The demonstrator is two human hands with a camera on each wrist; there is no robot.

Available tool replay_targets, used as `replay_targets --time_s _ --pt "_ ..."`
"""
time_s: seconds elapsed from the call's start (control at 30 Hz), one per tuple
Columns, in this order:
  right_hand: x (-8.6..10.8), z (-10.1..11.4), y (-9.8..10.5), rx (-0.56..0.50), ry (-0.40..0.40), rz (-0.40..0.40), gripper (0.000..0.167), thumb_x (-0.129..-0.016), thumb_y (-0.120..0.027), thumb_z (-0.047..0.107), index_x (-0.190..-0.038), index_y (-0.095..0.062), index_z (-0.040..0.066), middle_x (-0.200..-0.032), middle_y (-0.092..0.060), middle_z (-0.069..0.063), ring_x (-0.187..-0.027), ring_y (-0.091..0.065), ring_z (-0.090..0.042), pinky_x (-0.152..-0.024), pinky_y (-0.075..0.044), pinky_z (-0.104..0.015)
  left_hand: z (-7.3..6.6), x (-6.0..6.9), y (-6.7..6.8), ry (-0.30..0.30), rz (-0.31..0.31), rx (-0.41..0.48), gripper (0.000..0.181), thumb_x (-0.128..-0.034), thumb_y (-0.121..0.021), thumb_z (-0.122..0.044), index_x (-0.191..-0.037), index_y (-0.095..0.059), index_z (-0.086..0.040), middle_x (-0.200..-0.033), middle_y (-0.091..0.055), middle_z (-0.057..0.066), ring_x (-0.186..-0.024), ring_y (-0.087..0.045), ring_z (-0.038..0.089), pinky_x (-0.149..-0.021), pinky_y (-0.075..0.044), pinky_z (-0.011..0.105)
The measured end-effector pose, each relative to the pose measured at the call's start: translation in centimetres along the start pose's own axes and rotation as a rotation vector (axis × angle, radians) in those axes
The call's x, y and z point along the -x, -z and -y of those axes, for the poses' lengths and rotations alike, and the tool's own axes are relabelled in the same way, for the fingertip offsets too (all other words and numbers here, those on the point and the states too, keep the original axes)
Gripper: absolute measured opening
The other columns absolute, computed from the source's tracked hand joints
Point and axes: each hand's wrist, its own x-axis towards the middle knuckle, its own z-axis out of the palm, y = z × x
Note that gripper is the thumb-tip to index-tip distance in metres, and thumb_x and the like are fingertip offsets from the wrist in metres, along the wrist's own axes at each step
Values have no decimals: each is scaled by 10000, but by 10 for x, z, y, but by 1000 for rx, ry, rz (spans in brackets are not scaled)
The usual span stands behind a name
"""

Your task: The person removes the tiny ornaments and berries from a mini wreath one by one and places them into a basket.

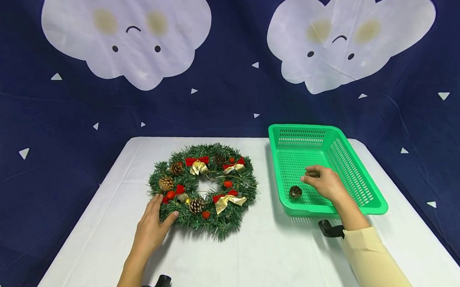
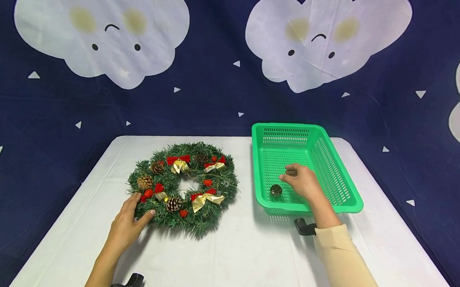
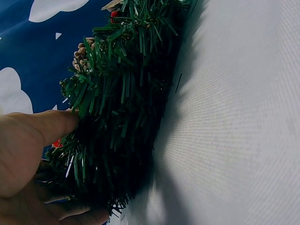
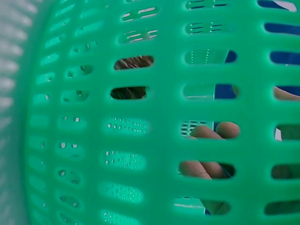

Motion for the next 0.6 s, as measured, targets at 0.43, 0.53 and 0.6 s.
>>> replay_targets --time_s 0.43,0.53,0.6 --pt "4 2 1 -15 17 -82 613 -927 -537 473 -1354 -477 38 -1285 -572 -233 -1151 -558 -394 -873 -496 -497 1 0 0 -8 -5 0 766 -924 -585 -350 -1498 -204 -17 -1569 -164 196 -1385 -256 457 -1094 -269 612" --pt "6 4 1 -6 33 -115 633 -921 -530 498 -1357 -477 42 -1299 -566 -228 -1157 -556 -394 -881 -490 -511 1 0 0 -13 -15 -2 761 -921 -587 -345 -1495 -214 -12 -1566 -174 198 -1382 -263 459 -1089 -277 614" --pt "7 5 1 1 46 -139 641 -917 -535 500 -1360 -476 41 -1306 -563 -223 -1160 -557 -393 -891 -485 -518 2 0 -1 -16 -19 -3 757 -920 -588 -339 -1493 -218 -10 -1564 -177 200 -1381 -264 460 -1086 -280 615"
